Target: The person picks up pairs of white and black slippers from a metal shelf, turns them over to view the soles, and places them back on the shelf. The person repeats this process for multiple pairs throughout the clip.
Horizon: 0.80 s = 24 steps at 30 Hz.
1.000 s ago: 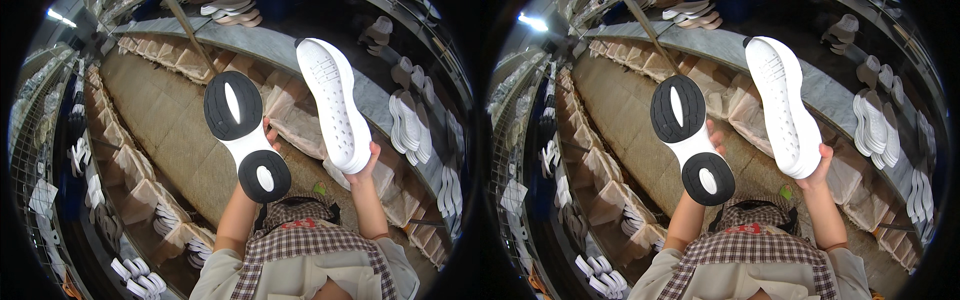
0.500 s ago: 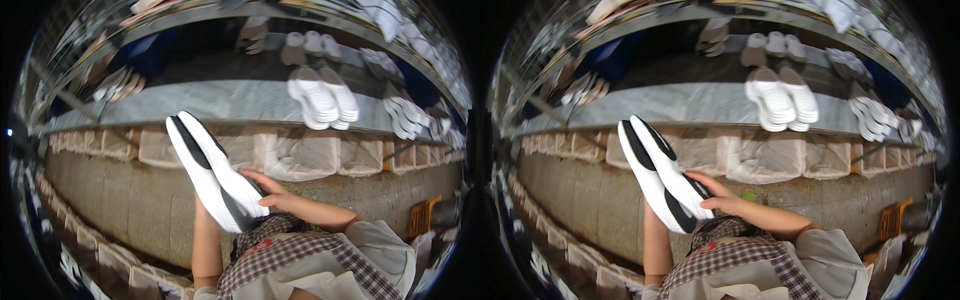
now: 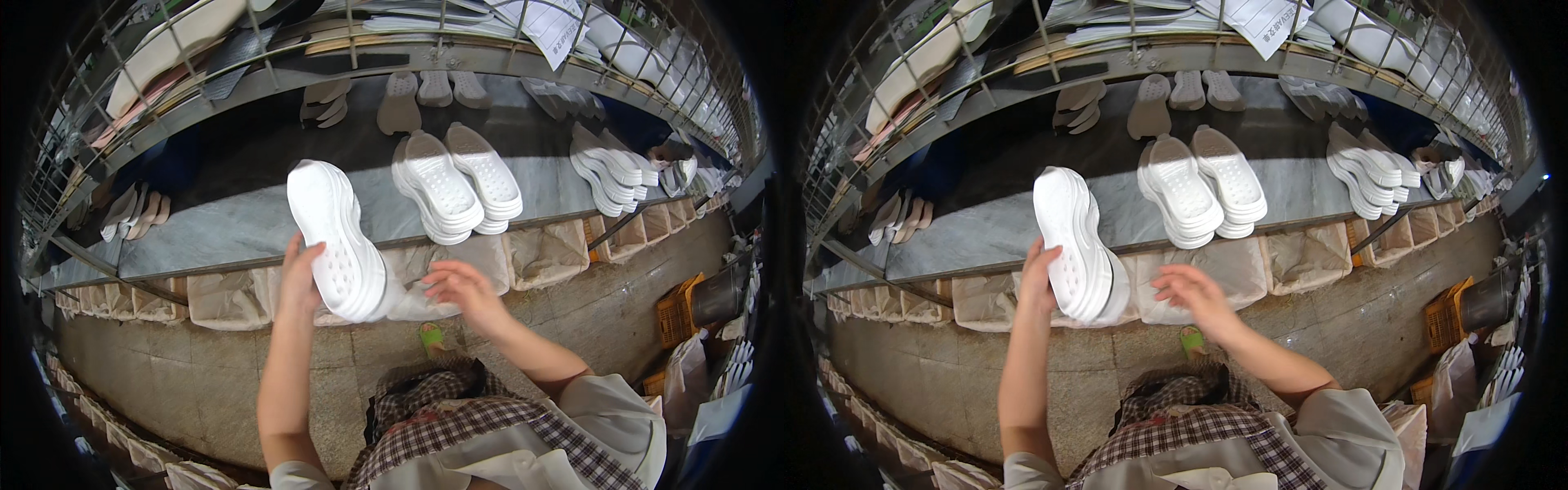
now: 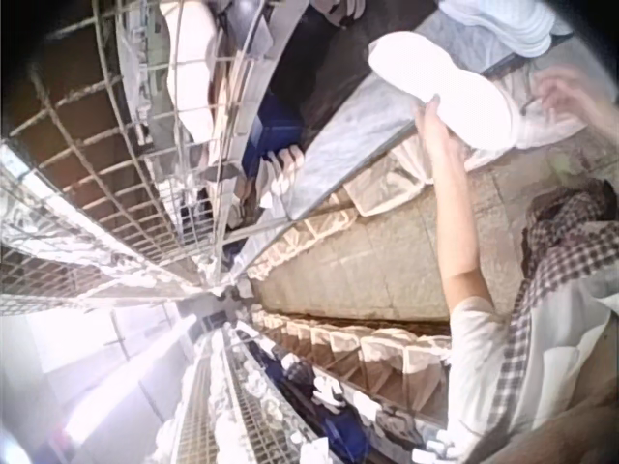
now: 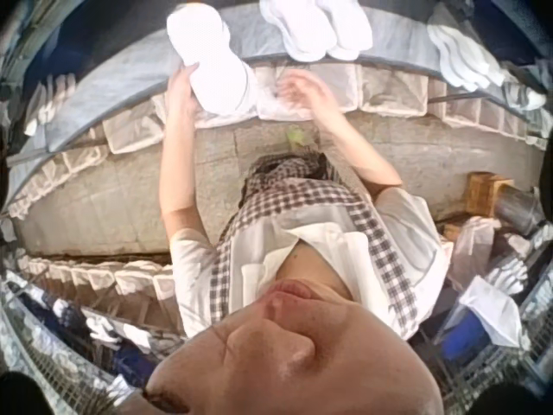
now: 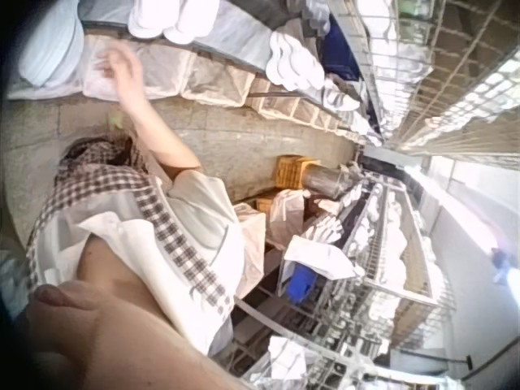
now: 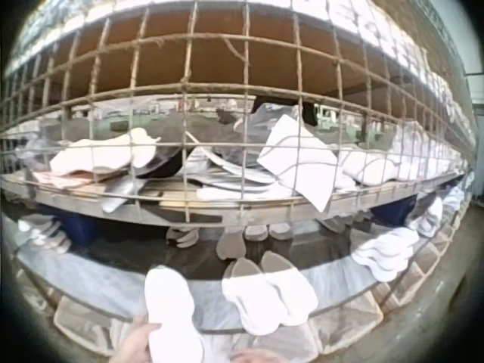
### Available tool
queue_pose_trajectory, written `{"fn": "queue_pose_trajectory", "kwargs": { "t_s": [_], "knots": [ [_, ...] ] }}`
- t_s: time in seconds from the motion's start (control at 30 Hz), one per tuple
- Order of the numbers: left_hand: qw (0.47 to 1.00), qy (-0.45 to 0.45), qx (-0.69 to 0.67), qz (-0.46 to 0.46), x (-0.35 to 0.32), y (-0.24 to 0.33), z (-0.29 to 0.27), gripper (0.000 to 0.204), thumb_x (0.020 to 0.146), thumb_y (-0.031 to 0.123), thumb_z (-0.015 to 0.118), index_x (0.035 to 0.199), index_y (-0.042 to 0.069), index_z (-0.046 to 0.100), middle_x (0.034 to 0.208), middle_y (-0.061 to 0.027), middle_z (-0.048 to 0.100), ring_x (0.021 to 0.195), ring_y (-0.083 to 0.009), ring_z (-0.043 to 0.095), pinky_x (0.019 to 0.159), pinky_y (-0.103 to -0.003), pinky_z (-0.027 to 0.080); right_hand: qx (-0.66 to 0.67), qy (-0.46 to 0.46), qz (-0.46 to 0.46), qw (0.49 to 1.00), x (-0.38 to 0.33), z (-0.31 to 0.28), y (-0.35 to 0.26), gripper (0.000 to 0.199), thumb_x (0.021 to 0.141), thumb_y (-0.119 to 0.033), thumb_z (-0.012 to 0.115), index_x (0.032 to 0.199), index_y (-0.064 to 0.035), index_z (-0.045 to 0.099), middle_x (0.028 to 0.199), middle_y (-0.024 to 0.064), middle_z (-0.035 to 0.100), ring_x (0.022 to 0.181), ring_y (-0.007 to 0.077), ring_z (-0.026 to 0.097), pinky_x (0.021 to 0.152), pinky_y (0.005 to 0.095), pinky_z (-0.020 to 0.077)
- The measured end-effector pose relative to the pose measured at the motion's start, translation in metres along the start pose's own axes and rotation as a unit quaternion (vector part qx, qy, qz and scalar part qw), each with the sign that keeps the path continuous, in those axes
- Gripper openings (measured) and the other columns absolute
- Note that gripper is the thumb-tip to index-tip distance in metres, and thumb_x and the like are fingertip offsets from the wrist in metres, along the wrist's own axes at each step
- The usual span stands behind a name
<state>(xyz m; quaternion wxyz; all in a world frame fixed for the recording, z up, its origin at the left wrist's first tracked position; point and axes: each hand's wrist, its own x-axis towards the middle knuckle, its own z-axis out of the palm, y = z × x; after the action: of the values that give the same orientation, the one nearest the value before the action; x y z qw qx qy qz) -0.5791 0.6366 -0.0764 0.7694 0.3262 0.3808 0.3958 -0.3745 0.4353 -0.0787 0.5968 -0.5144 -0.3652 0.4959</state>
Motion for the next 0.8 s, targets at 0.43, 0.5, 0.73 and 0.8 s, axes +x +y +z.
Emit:
{"fn": "queue_pose_trajectory", "kwargs": {
  "t_s": [0.43, 0.5, 0.73, 0.8],
  "knots": [
    [0.989, 0.028, 0.144, -0.009, 0.132, 0.006, 0.034, 0.072, 0.082, 0.017, 0.066, 0.141, 0.006, 0.026, 0.121, -0.0183, 0.053, 0.102, -0.0271, 0.058, 0.080, -0.042, 0.051, -0.238, 0.247, -0.315, 0.885, 0.231, -0.285, -0.033, 0.021, 0.090, -0.008, 0.048, 0.108, -0.0041, 0.058, 0.098, 0.0071, 0.063, 0.084, 0.0153, 0.056, 0.073, 0.0268, 0.0454],
    [0.986, 0.072, 0.152, -0.001, 0.130, 0.005, 0.034, 0.069, 0.085, 0.025, 0.066, 0.141, 0.008, 0.029, 0.122, -0.0159, 0.052, 0.104, -0.0237, 0.056, 0.081, -0.038, 0.049, -0.458, 0.275, -0.256, 0.806, 0.295, -0.331, -0.026, 0.024, 0.088, -0.014, 0.053, 0.110, -0.0046, 0.057, 0.103, 0.0110, 0.061, 0.087, 0.0217, 0.057, 0.075, 0.0283, 0.0483],
    [0.920, 0.183, 0.275, 0.212, 0.055, -0.034, -0.023, 0.057, 0.091, 0.027, 0.058, 0.139, 0.010, 0.033, 0.122, -0.0094, 0.051, 0.107, -0.0160, 0.050, 0.087, -0.030, 0.041, -0.549, 0.289, 0.005, 0.784, 0.434, -0.401, -0.020, 0.029, 0.087, -0.020, 0.057, 0.112, -0.0048, 0.056, 0.106, 0.0143, 0.058, 0.090, 0.0259, 0.056, 0.073, 0.0289, 0.0503],
    [0.918, 0.220, 0.261, 0.203, 0.016, -0.053, -0.045, 0.053, 0.091, 0.024, 0.058, 0.136, 0.009, 0.036, 0.118, -0.0095, 0.053, 0.103, -0.0162, 0.052, 0.085, -0.030, 0.043, -0.570, 0.283, 0.042, 0.770, 0.443, -0.404, -0.018, 0.030, 0.087, -0.020, 0.057, 0.112, -0.0047, 0.056, 0.106, 0.0146, 0.058, 0.090, 0.0261, 0.056, 0.073, 0.0290, 0.0504]
  ]
}}
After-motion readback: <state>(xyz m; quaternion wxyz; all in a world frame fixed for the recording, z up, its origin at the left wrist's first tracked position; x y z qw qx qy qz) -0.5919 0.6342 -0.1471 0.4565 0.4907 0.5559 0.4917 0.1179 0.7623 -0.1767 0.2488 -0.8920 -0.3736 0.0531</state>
